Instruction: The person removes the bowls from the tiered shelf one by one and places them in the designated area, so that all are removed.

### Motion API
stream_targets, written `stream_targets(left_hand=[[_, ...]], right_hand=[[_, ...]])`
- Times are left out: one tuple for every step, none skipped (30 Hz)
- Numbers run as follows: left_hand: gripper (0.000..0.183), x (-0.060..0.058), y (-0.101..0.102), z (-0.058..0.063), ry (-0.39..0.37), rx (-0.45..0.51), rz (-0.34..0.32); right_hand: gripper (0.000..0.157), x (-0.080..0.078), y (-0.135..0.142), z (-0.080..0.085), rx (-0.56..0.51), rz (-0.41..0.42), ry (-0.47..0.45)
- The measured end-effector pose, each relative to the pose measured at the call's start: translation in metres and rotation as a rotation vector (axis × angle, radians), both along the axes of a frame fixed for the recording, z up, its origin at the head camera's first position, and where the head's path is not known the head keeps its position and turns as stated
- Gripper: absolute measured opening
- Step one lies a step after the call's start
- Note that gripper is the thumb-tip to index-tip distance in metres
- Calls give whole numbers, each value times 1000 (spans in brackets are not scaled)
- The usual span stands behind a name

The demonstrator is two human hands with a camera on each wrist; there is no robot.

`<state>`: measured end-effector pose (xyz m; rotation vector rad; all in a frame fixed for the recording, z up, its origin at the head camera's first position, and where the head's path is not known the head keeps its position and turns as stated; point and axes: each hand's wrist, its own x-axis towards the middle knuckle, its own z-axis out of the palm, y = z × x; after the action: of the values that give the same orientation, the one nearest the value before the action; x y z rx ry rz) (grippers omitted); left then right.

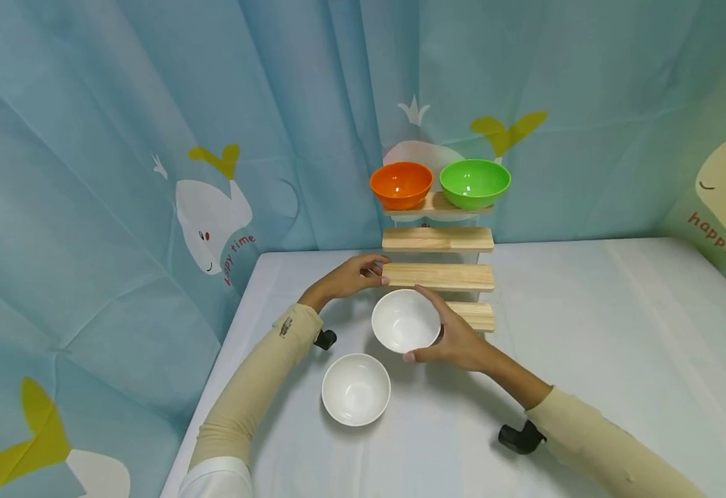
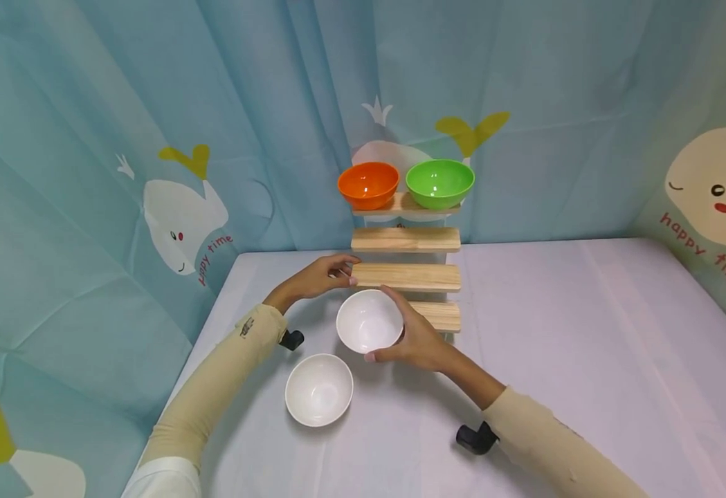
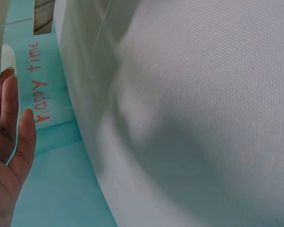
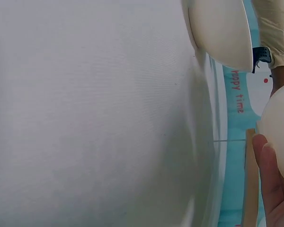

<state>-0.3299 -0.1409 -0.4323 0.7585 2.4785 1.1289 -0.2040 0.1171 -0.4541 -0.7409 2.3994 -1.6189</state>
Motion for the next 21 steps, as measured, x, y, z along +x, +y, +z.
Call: stream_targets(left_hand=[[53, 0, 0, 1, 0, 2, 0], [53, 0, 0, 1, -1, 3, -1], [53, 0, 0, 2, -1, 7, -1], [53, 0, 0, 2, -2, 10, -2], [53, -1, 0, 2, -4, 13, -4], [54, -1, 0, 2, -6, 15, -6], [54, -1, 0, 2, -9, 17, -6], [54, -1, 0, 2, -12, 19, -7], [54, -1, 0, 1, -16, 22, -8], [54, -1, 0, 1, -18, 23, -11], [53, -1, 0, 0, -19, 22, -12], [53, -1, 0, -1, -16, 21, -14], [53, -1, 0, -1, -13, 20, -14], [53, -1, 0, -1, -10, 18, -15], [54, -1, 0, -1, -6, 16, -16], [54, -1, 0, -2, -4, 14, -15], [55, -1, 0, -2, -3, 13, -14], [55, -1, 0, -2, -2, 12, -13], [56, -1, 1, -2, -3, 14, -12], [57, -1, 1, -2, -5, 15, -11], [57, -1, 1, -2, -7, 15, -10]], right_hand=[[118, 1, 1, 0, -2, 5, -2], [118, 1, 2, 0, -6, 10, -6], [118, 1, 3, 0, -9, 15, -13], [118, 2, 3, 1, -15, 20, -21], [119, 3, 4, 1, -19, 26, -27], [119, 3, 5, 2, -19, 30, -32], [119, 4, 5, 2, -15, 33, -33], [119, 5, 6, 3, -15, 36, -37], [119, 6, 7, 3, -14, 38, -40], [119, 6, 8, 4, -14, 39, -44], [119, 7, 8, 4, -13, 40, -47], [119, 8, 9, 4, -11, 43, -49], [119, 8, 10, 5, -10, 44, -50], [119, 8, 10, 5, -10, 46, -52], [119, 8, 11, 5, -11, 48, -54], [119, 8, 11, 5, -13, 51, -56], [119, 9, 12, 6, -13, 53, -56], [119, 9, 12, 6, -13, 57, -56], [119, 9, 13, 6, -13, 59, -56], [119, 9, 14, 6, -14, 63, -55], [119, 9, 14, 7, -16, 66, -54]])
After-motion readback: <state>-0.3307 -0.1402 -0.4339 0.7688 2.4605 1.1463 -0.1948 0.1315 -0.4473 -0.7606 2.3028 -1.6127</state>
